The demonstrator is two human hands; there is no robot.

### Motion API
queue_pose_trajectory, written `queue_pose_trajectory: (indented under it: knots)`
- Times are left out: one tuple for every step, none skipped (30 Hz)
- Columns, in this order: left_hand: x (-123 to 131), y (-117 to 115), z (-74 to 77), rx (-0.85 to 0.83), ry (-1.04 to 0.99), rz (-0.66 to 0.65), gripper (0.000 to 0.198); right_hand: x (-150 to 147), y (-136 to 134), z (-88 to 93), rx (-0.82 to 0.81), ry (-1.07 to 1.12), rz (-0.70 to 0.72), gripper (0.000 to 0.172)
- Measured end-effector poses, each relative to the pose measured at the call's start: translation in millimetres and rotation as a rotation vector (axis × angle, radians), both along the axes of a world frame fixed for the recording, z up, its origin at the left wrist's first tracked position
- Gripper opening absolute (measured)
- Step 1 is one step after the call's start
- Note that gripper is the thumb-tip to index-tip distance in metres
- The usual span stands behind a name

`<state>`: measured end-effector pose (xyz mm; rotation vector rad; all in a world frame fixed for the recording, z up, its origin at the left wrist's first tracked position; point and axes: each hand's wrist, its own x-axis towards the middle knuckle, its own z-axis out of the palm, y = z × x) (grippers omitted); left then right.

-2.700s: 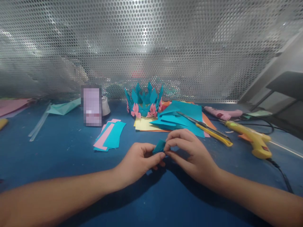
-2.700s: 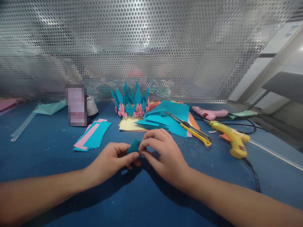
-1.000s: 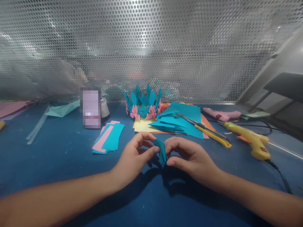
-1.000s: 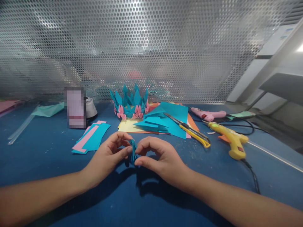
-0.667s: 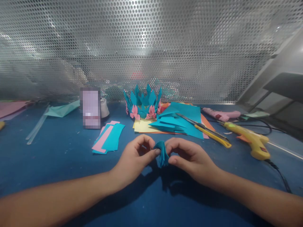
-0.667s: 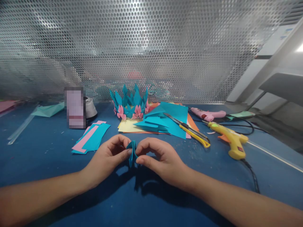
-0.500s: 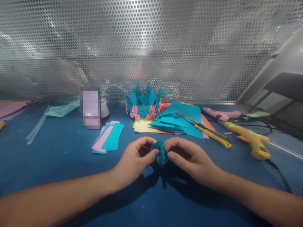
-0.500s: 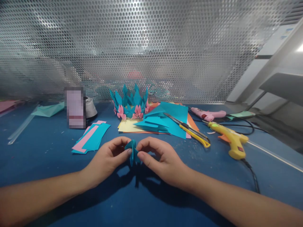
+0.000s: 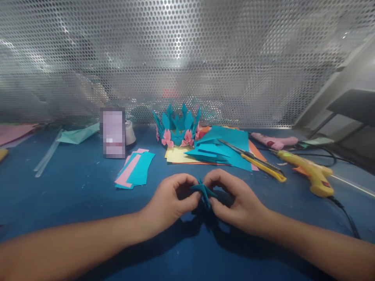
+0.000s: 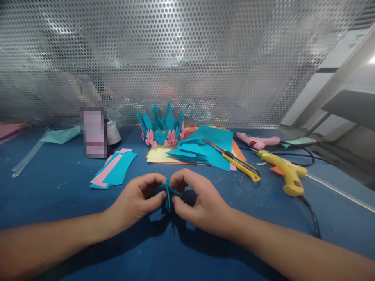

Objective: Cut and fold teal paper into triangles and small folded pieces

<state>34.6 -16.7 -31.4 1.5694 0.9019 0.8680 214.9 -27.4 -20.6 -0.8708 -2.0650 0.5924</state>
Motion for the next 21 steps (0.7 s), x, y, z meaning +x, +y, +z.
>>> queue_pose_trajectory:
  knots:
    - [-0.1,-0.1,0.2,0.005,0.006,0.000,0.009,-0.1,0.0,0.1,-0.002,-0.002,-0.005,0.019]
    - [-0.3,-0.2,0.2,0.009,0.011,0.001,0.009,-0.1,-0.1,0.1,-0.005,-0.008,-0.009,0.018]
    - [-0.6,-0.3,0.3,0.012,0.011,0.002,0.009,-0.2,-0.3,0.2,-0.009,-0.013,-0.013,0.017]
    - [-0.9,-0.5,0.4,0.020,0.009,0.001,0.008,-0.3,-0.6,0.2,-0.013,-0.018,-0.016,0.016]
    - [-1.2,-0.7,0.6,0.033,0.005,0.002,0.006,-0.3,-0.9,0.2,-0.017,-0.021,-0.017,0.016]
    - [-1.5,-1.0,0.9,0.053,0.002,0.005,0.005,-0.3,-1.2,0.1,-0.020,-0.022,-0.018,0.016]
    - [-1.7,-1.3,1.4,0.076,0.000,0.007,0.006,-0.4,-1.3,-0.1,-0.026,-0.023,-0.019,0.016]
    - [-1.8,-1.6,2.0,0.095,-0.001,0.011,0.008,-0.4,-1.2,-0.3,-0.033,-0.024,-0.020,0.016]
    - [-1.8,-1.8,2.6,0.107,-0.003,0.016,0.009,-0.5,-0.9,-0.6,-0.041,-0.023,-0.021,0.015]
    - [-1.8,-2.0,3.3,0.110,-0.005,0.019,0.009,-0.5,-0.4,-1.0,-0.051,-0.020,-0.023,0.015]
    - [-1.7,-2.2,4.0,0.105,-0.009,0.019,0.007,-0.5,0.2,-1.5,-0.060,-0.014,-0.029,0.014]
    - [-1.6,-2.4,4.6,0.092,-0.017,0.018,0.006,-0.5,1.0,-2.0,-0.068,-0.004,-0.035,0.013]
    - [-1.5,-2.5,5.1,0.075,-0.027,0.016,0.006,-0.5,1.7,-2.4,-0.074,0.009,-0.043,0.012]
    - [-1.6,-2.5,5.4,0.055,-0.041,0.011,0.008,-0.3,2.2,-2.8,-0.077,0.023,-0.052,0.012]
    - [-1.8,-2.5,5.5,0.038,-0.058,0.001,0.010,-0.2,2.5,-3.0,-0.080,0.035,-0.059,0.011]
    - [-2.1,-2.4,5.3,0.029,-0.072,-0.013,0.013,0.0,2.5,-3.2,-0.083,0.044,-0.063,0.011]
    - [-2.4,-2.3,4.9,0.033,-0.080,-0.022,0.015,0.2,2.4,-3.2,-0.085,0.047,-0.065,0.010]
    - [-2.6,-2.2,4.3,0.051,-0.079,-0.026,0.017,0.5,2.0,-3.2,-0.086,0.047,-0.064,0.010]
    - [-2.9,-2.1,3.7,0.080,-0.071,-0.023,0.017,0.7,1.7,-3.2,-0.084,0.047,-0.061,0.010]
    - [-3.0,-2.0,3.2,0.113,-0.056,-0.014,0.016,0.9,1.6,-3.1,-0.082,0.051,-0.058,0.010]
    - [-3.0,-1.9,2.8,0.141,-0.043,0.002,0.014,1.1,1.6,-3.2,-0.083,0.065,-0.060,0.010]
